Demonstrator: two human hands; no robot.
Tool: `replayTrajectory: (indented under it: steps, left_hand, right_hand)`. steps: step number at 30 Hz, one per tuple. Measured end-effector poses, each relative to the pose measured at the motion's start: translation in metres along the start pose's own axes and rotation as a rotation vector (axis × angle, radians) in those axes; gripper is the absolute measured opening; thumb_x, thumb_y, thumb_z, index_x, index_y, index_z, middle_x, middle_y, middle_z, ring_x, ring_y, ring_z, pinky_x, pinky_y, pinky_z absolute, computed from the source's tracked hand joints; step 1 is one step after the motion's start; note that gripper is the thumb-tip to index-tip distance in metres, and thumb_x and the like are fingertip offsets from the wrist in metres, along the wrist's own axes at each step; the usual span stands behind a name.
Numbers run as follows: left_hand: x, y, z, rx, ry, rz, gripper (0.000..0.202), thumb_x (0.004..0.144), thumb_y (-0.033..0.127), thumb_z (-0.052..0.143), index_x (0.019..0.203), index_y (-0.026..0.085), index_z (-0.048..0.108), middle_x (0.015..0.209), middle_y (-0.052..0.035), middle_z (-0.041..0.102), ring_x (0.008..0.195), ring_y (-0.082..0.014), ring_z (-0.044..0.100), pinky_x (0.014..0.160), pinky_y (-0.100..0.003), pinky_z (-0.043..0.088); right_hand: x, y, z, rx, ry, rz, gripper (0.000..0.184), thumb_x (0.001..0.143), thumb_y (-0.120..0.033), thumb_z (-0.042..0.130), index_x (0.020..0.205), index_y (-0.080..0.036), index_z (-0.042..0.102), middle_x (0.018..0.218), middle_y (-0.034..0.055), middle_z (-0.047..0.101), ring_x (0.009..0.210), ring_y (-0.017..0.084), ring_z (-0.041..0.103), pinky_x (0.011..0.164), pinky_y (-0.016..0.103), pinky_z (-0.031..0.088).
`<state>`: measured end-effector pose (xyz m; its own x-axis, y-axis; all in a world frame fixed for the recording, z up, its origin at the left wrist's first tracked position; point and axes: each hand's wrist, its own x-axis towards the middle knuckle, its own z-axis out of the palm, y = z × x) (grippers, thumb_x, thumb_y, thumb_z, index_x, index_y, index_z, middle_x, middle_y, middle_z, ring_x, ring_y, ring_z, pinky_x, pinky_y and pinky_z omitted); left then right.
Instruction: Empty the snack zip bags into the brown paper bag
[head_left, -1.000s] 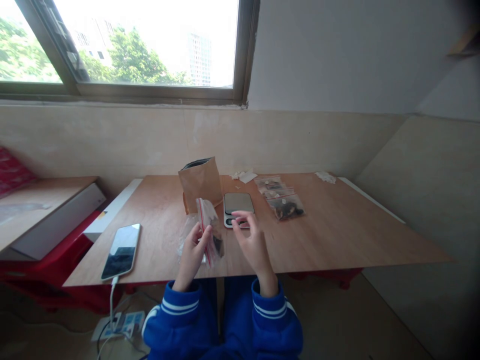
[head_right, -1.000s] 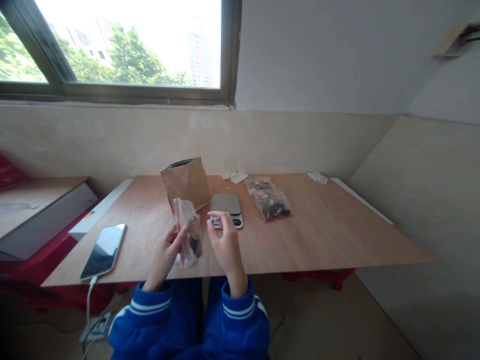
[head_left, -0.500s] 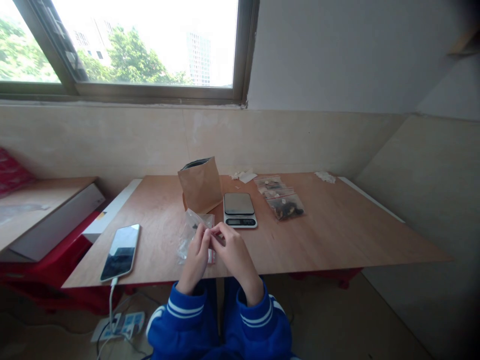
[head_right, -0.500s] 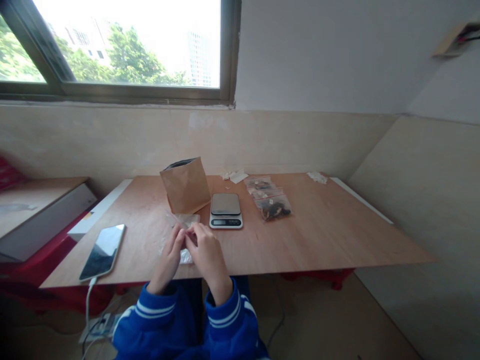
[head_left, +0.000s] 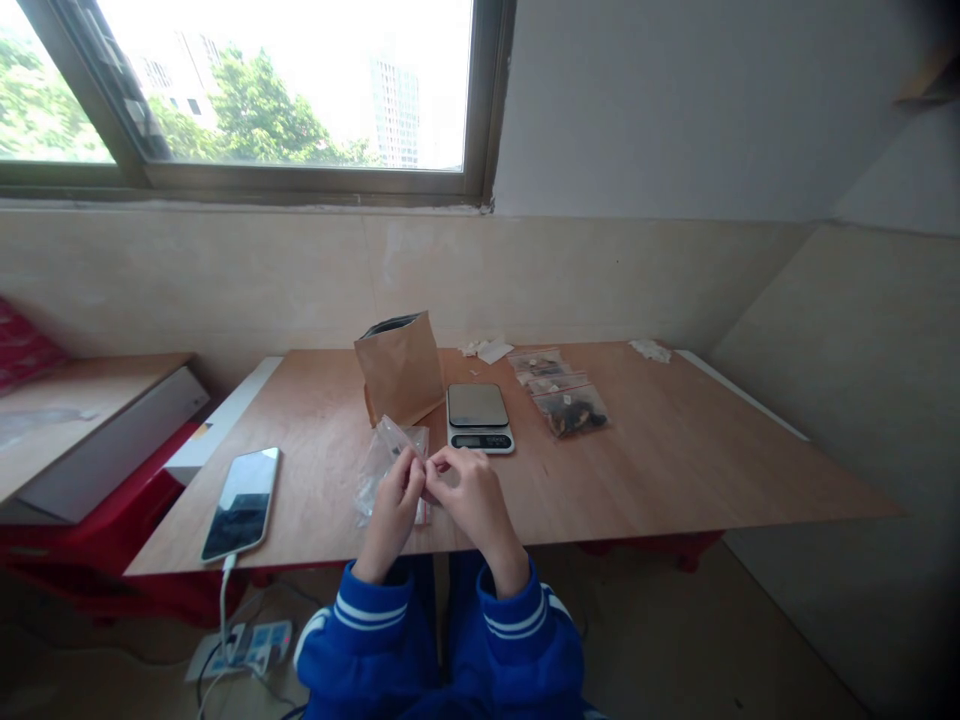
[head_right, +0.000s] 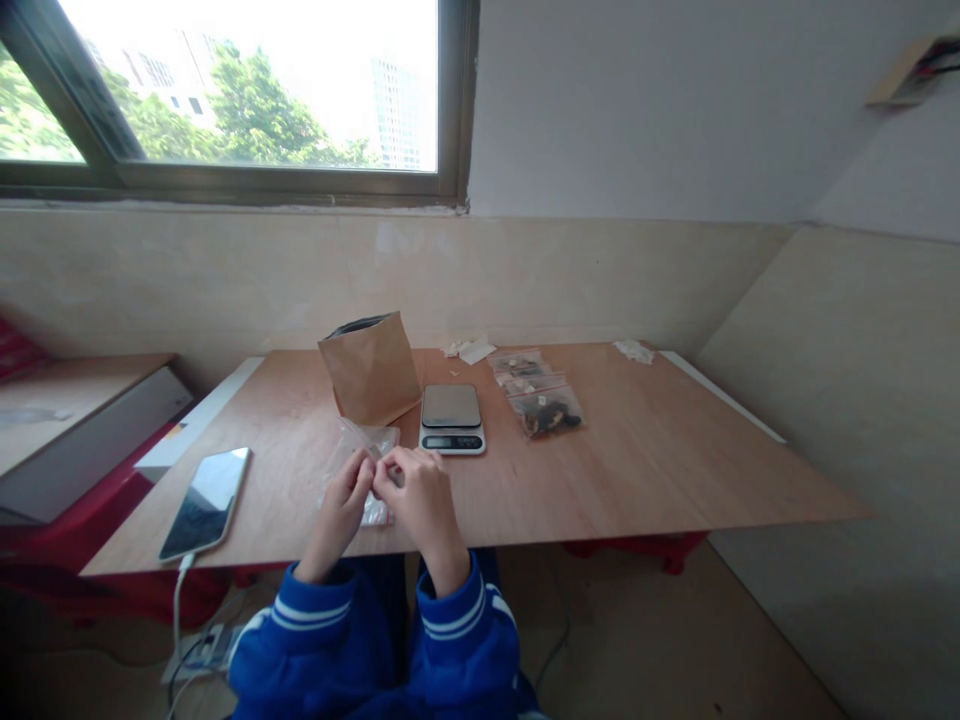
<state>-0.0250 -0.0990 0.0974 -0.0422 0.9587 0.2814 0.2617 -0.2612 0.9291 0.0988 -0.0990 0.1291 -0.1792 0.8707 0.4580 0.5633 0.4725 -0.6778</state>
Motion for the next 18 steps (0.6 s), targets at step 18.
replayTrajectory:
  steps: [18]
  left_hand:
    - [0.006, -0.002, -0.025, -0.040, 0.046, -0.041, 0.036, 0.085, 0.048, 0.043, 0.061, 0.021, 0.047, 0.058, 0.0010, 0.051, 0.059, -0.0145, 0.051, 0.061, -0.027, 0.043]
  right_hand:
    - [0.006, 0.061, 0.009, 0.520, 0.226, 0.319, 0.045, 0.091, -0.061, 0.044, 0.096, -0.020, 0.064, 0.101, 0.0099, 0.072, 0.089, 0.021, 0.068, 0.075, 0.033, 0.054]
